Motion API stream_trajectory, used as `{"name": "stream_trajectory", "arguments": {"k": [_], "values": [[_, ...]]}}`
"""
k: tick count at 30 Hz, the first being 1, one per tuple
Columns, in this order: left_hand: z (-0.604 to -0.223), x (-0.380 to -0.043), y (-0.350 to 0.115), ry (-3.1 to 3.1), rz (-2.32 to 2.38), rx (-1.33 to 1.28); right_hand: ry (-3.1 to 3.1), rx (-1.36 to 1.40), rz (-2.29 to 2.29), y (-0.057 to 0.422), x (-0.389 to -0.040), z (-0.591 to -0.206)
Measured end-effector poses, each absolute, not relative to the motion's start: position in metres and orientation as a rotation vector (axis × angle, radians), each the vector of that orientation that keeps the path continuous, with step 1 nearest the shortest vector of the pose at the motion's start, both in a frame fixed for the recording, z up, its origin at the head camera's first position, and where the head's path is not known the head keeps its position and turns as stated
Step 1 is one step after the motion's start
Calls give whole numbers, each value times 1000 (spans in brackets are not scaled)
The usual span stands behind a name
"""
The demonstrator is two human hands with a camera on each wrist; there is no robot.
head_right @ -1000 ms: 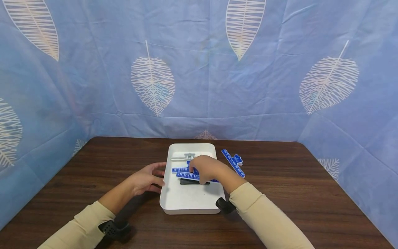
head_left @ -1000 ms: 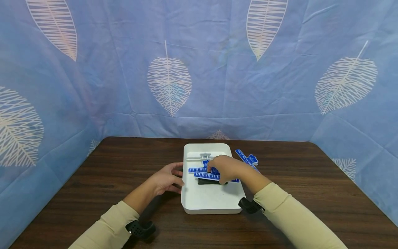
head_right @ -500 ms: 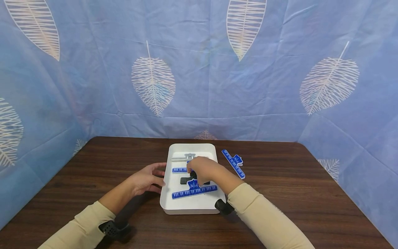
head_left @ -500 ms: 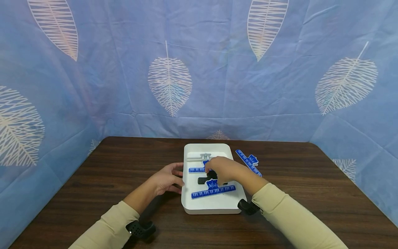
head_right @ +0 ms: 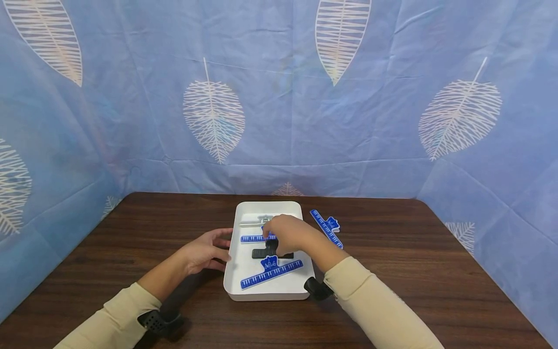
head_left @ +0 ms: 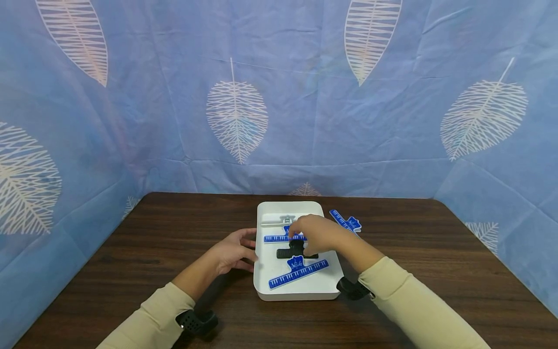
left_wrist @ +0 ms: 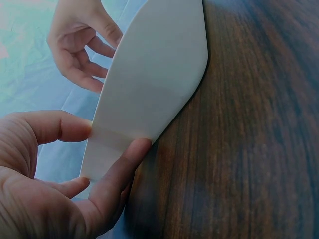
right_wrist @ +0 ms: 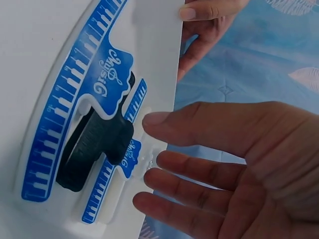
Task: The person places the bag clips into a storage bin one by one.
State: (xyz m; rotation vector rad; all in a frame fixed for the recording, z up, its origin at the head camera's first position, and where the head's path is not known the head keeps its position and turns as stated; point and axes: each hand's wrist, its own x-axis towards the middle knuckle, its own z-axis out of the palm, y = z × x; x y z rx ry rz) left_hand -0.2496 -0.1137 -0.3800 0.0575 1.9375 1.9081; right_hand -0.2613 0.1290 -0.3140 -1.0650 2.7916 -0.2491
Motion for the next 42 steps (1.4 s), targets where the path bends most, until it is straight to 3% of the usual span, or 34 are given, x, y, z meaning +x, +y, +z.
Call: {"name": "stream_trajectory", "arguments": {"k": [42], "values": [[-381, -248, -115, 1942, 1910, 77, 2915, -1085, -371, 162, -240, -311]]}}
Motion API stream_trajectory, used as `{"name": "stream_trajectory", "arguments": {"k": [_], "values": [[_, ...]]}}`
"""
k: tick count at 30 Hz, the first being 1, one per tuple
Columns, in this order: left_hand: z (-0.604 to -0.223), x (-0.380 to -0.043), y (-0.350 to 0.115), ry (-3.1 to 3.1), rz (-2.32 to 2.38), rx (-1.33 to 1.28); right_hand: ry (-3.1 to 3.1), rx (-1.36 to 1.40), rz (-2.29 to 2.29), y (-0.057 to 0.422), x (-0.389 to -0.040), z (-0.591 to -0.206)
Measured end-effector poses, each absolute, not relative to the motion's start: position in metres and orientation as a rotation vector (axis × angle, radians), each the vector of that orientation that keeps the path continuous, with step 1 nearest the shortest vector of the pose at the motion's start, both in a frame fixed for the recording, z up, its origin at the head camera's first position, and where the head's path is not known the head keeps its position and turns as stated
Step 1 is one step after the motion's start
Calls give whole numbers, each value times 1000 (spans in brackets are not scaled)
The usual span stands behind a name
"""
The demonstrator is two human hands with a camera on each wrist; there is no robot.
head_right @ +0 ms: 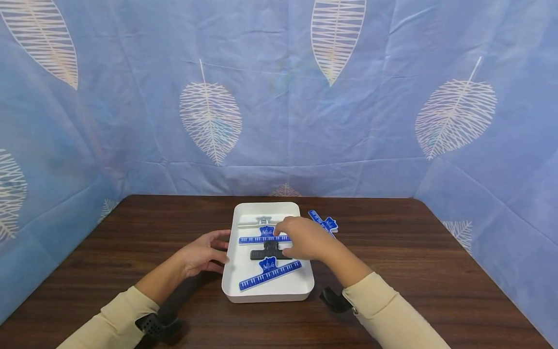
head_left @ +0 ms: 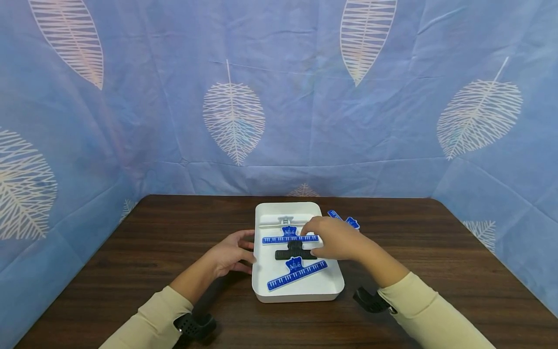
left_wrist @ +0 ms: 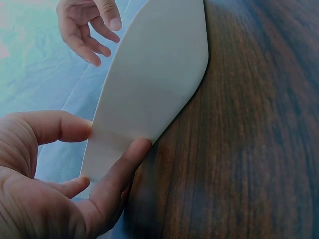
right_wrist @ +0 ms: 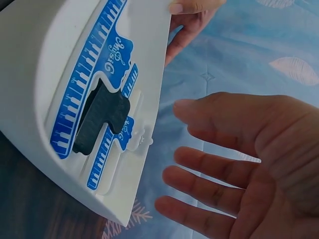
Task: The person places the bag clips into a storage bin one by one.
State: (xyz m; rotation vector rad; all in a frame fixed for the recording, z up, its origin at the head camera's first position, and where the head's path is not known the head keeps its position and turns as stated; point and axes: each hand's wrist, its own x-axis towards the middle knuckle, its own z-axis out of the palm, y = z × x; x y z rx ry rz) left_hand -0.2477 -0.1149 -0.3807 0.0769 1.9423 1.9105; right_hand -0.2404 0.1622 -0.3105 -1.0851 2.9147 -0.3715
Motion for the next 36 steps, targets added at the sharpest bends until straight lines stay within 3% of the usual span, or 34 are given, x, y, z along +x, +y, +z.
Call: {"name": "stream_trajectory", "arguments": {"k": [36], "values": [[-381, -249, -116, 1920, 1918, 77, 3105, -1074, -483, 208, -244, -320]]}}
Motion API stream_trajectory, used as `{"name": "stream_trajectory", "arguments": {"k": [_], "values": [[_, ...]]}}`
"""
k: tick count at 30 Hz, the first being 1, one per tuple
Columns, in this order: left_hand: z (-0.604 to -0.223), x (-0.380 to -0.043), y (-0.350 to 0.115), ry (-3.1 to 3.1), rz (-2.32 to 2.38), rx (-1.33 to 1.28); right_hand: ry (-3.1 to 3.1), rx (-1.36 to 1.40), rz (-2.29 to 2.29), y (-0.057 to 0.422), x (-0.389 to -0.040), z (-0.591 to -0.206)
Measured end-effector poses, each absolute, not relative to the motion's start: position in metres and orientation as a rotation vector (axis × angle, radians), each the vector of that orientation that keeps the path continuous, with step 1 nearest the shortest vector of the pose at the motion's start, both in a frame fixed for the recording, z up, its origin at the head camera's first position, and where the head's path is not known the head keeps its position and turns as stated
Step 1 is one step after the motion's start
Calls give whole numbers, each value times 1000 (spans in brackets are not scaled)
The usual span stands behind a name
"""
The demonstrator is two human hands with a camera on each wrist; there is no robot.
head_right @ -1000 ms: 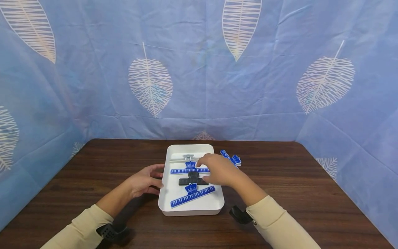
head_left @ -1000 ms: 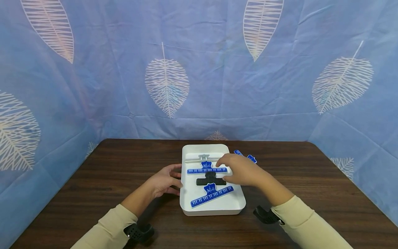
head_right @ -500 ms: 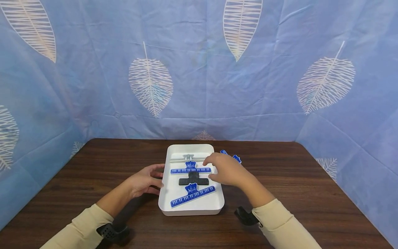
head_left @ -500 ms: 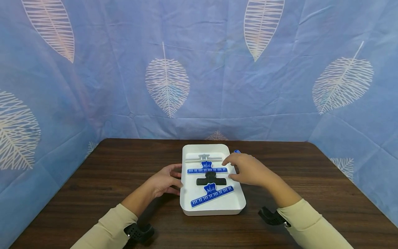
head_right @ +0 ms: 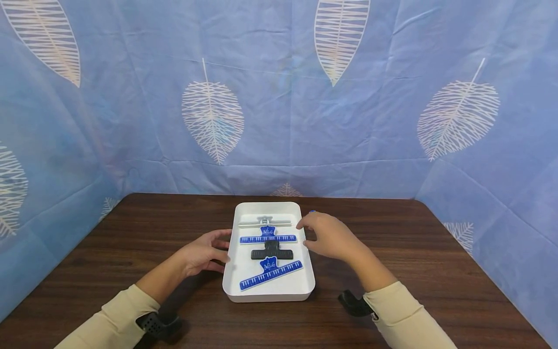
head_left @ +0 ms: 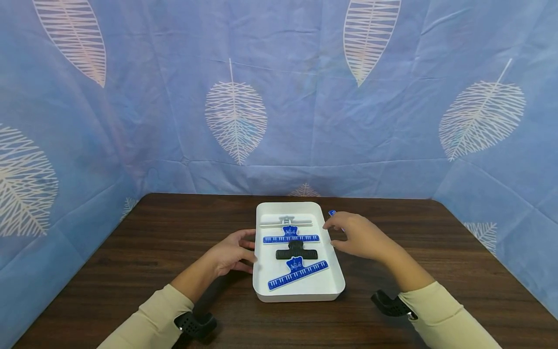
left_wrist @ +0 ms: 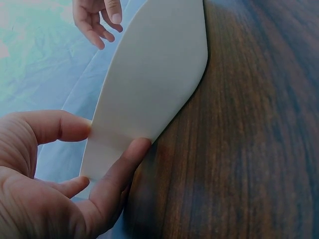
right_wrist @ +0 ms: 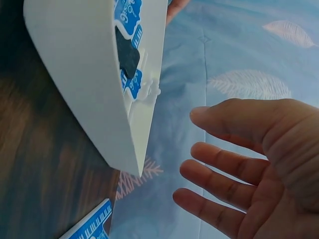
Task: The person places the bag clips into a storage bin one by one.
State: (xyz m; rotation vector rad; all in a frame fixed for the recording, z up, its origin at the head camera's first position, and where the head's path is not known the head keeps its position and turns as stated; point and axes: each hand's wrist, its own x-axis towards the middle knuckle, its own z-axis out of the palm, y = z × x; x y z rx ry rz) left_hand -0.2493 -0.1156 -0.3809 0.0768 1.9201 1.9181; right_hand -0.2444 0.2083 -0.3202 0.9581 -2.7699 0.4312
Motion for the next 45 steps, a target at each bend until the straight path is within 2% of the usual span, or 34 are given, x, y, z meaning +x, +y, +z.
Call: {"name": "stream_trajectory", "arguments": {"k": [20, 45], "values": [[-382, -249, -115, 1923, 1917, 80, -2778, 841, 524, 235, -245, -332], [-381, -249, -115, 1929, 1917, 79, -2821, 545, 530, 245, -269, -357]]}}
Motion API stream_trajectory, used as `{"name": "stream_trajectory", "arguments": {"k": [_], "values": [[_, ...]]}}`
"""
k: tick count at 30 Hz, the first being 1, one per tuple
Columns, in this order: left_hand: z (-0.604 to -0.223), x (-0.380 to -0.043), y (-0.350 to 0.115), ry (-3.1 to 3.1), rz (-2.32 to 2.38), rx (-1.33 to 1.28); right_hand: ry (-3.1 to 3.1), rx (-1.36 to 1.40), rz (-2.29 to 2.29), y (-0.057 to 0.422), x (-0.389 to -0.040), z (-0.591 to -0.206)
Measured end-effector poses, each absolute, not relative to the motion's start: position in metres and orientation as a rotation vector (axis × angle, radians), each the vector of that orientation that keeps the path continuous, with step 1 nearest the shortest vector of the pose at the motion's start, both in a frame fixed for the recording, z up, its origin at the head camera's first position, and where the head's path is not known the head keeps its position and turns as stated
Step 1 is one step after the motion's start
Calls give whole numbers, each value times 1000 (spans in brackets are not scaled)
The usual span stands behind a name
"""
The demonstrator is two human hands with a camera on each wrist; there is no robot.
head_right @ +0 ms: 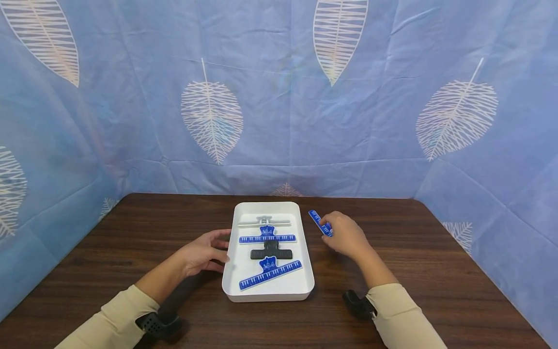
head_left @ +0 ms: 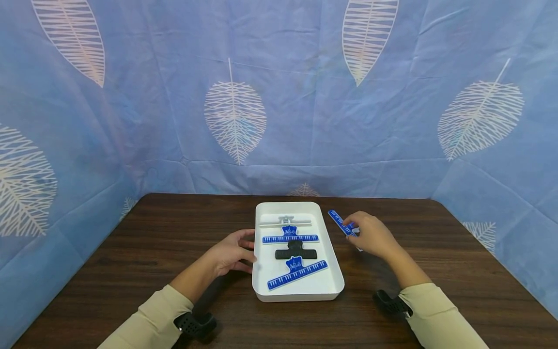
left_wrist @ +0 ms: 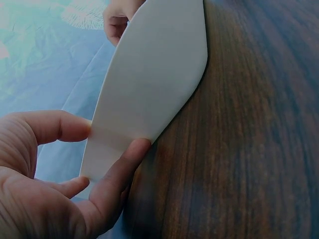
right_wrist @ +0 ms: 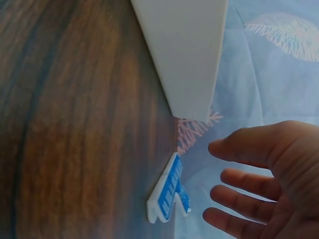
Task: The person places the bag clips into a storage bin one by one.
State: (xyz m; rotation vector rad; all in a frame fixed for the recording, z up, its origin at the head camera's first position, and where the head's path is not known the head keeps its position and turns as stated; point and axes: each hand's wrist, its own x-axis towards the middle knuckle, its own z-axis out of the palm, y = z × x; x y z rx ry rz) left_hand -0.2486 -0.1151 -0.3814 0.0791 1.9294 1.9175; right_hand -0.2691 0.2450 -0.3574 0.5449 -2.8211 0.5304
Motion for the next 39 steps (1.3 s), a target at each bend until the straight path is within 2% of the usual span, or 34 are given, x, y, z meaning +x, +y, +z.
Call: {"name": "stream_trajectory", "arguments": {"k": [16, 26, 39], "values": [[-382, -249, -116, 1929, 1920, 73, -2749, 415, 426, 247, -291, -378], [-381, -249, -116, 1925, 1919, 73, -2922, 322, 426, 245, -308, -382], [-383, -250, -116, 1921, 1920, 77, -3031, 329, 355, 242, -317, -382]]}}
